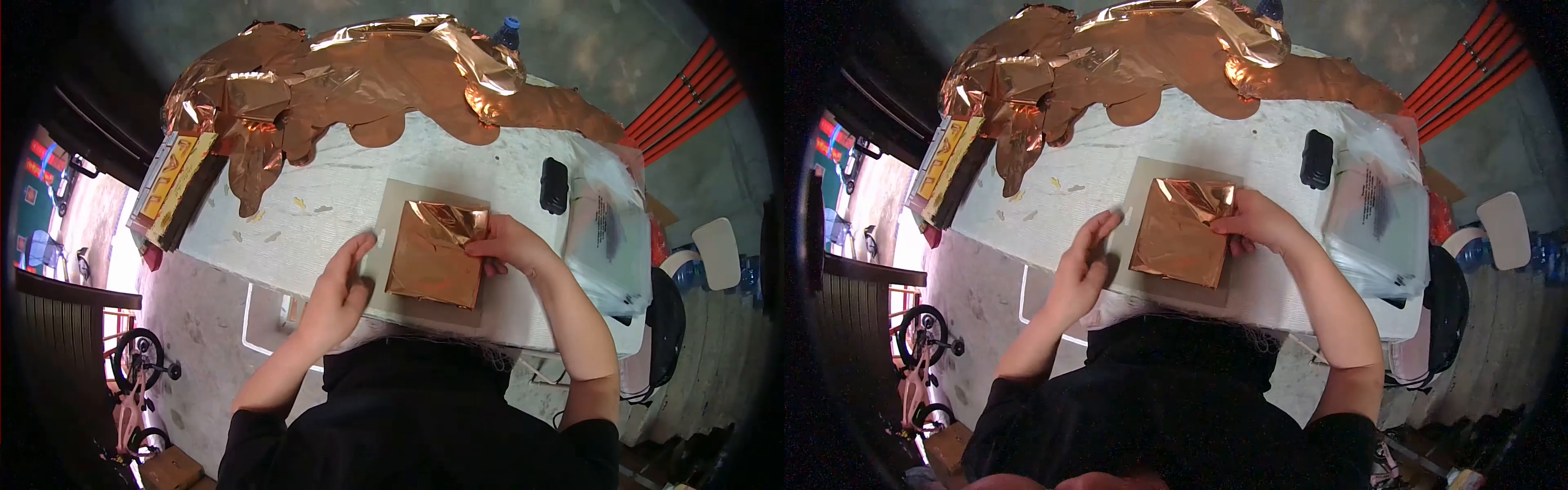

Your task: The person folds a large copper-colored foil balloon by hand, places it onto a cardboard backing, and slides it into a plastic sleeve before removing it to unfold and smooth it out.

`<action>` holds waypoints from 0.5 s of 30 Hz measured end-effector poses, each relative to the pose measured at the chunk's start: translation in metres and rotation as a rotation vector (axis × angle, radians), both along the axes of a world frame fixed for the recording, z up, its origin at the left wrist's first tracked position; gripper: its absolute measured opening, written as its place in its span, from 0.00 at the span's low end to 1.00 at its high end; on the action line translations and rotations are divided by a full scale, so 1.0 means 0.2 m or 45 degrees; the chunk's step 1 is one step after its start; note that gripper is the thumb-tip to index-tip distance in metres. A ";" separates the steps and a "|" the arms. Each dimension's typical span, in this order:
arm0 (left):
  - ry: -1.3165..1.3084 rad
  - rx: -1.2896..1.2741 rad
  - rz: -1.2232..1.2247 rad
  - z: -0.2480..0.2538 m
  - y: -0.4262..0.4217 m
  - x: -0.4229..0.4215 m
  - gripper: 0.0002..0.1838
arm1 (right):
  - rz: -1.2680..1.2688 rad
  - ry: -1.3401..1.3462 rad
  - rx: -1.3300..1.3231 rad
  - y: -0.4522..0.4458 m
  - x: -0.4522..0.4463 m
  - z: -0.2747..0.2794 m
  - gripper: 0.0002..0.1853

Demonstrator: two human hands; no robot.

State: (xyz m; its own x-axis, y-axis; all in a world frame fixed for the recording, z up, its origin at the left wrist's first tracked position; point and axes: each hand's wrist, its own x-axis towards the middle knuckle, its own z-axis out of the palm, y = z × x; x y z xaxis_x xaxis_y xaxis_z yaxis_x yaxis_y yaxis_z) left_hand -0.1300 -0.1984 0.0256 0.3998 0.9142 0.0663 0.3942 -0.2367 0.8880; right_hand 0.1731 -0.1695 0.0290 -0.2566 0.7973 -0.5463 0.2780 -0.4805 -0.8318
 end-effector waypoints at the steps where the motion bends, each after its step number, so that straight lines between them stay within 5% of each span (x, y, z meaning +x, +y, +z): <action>1: -0.221 -0.258 -0.026 0.01 0.02 -0.01 0.33 | -0.014 -0.019 0.030 -0.01 -0.02 0.02 0.11; 3: -0.109 -0.130 -0.095 -0.01 0.05 0.00 0.30 | -0.036 -0.038 0.063 -0.02 -0.04 0.04 0.14; 5: 0.195 0.432 -0.316 -0.01 0.10 0.06 0.26 | -0.041 -0.050 0.102 -0.03 -0.05 0.05 0.19; 15: 0.527 0.563 -0.646 -0.02 0.23 0.23 0.34 | -0.116 -0.270 0.151 -0.07 -0.10 0.07 0.30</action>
State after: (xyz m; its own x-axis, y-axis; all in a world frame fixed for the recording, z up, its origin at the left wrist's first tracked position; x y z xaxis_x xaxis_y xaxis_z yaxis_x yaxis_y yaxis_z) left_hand -0.0841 -0.1524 0.0217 0.8327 0.5369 0.1359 0.4211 -0.7732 0.4742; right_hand 0.1526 -0.1828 0.0422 -0.0704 0.8737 -0.4814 0.4122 -0.4140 -0.8116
